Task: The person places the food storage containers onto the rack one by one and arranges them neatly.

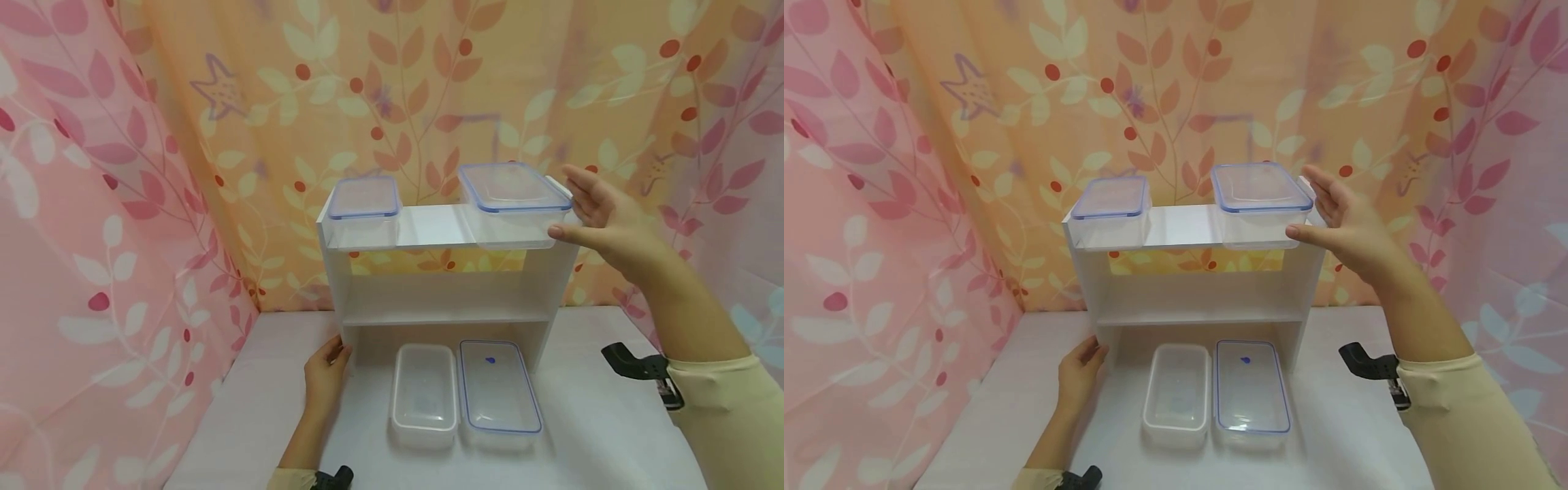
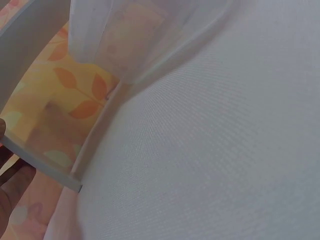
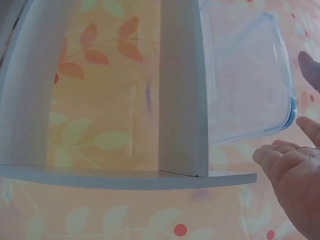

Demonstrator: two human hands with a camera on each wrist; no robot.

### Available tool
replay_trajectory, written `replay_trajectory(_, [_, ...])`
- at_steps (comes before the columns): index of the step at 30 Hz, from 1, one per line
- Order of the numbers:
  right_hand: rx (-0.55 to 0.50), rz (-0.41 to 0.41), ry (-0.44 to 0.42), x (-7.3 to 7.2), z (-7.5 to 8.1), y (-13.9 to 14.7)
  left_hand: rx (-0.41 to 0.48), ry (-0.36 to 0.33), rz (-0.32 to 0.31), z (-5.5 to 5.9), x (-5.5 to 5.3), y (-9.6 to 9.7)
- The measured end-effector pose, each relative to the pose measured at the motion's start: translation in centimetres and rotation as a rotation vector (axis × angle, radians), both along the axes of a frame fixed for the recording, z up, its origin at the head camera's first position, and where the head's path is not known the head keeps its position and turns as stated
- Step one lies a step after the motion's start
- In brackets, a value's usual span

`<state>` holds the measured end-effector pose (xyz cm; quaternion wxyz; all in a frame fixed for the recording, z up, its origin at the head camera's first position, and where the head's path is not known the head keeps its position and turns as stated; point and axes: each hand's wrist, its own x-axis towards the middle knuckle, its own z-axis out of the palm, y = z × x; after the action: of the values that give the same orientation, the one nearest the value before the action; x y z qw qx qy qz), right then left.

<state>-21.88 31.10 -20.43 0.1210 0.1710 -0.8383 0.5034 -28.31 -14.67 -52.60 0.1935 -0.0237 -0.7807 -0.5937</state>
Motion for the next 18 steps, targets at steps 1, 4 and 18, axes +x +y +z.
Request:
replay_trajectory(1, [0.005,-0.009,0.008,0.3,0.0,0.0,0.000,-0.001,0.002,0.0,0.0,0.0])
replay_trajectory(4, [0.015,-0.034,0.047,1.1,-0.2,0.0,0.004,-0.002,0.004,0.1,0.1,0.0])
replay_trajectory(18, [-0.269,0.117,0.225,4.4,-2.6,-0.2,0.020,-0.006,0.000,0.0,-0.1,0.0])
